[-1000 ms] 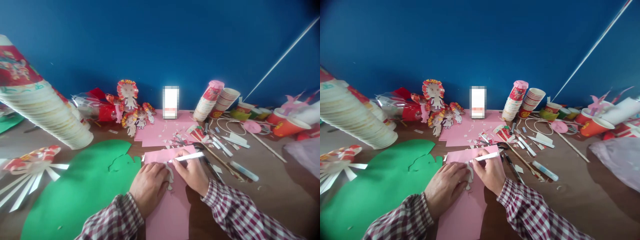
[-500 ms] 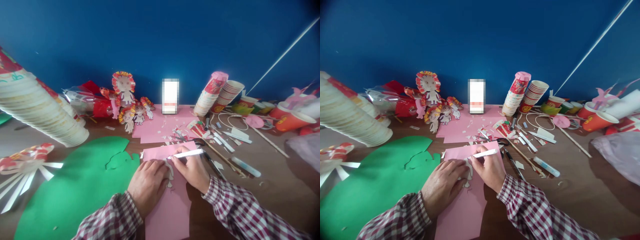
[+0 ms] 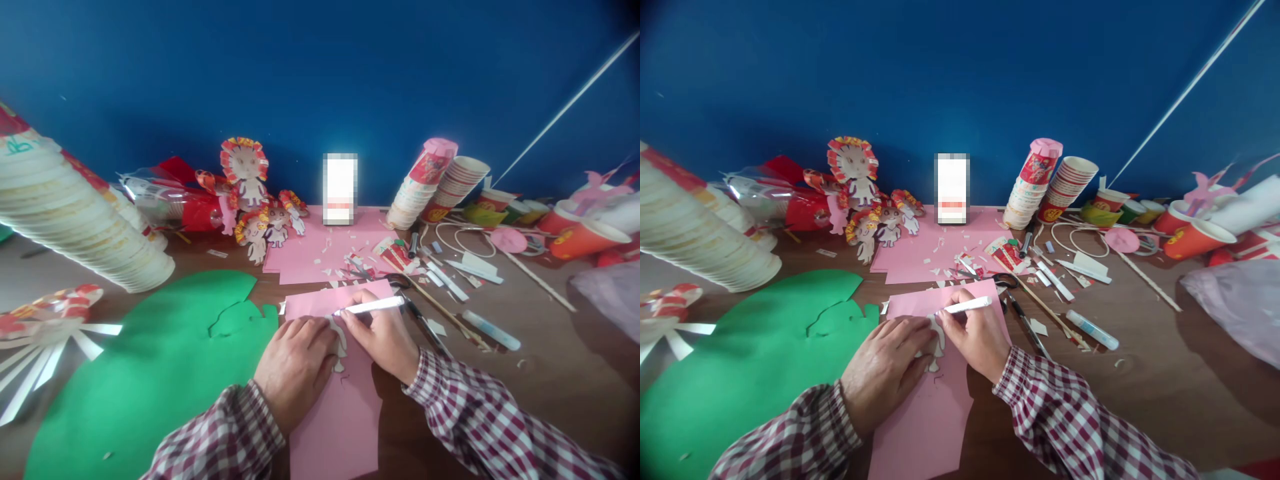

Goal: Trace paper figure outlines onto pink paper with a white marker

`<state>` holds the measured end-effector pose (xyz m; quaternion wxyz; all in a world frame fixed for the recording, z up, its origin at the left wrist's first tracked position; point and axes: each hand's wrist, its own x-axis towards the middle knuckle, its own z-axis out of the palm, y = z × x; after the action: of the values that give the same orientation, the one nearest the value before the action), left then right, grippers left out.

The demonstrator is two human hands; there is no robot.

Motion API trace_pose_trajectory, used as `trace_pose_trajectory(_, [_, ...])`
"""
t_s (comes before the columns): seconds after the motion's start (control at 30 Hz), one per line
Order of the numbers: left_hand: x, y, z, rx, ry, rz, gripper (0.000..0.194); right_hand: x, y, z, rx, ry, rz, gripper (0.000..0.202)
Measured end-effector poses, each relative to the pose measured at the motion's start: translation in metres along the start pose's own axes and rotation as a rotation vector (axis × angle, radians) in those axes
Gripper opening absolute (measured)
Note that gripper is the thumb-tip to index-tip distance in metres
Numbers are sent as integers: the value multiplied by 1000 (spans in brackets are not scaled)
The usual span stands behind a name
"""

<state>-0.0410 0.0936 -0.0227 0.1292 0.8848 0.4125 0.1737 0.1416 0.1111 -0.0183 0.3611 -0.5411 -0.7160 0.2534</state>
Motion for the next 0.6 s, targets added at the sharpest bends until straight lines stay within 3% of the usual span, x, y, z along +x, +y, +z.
trace_pose_trajectory(0.6, [1,1,-2,1,-14,-9,23,0,-1,-1,-15,-11,-2,9])
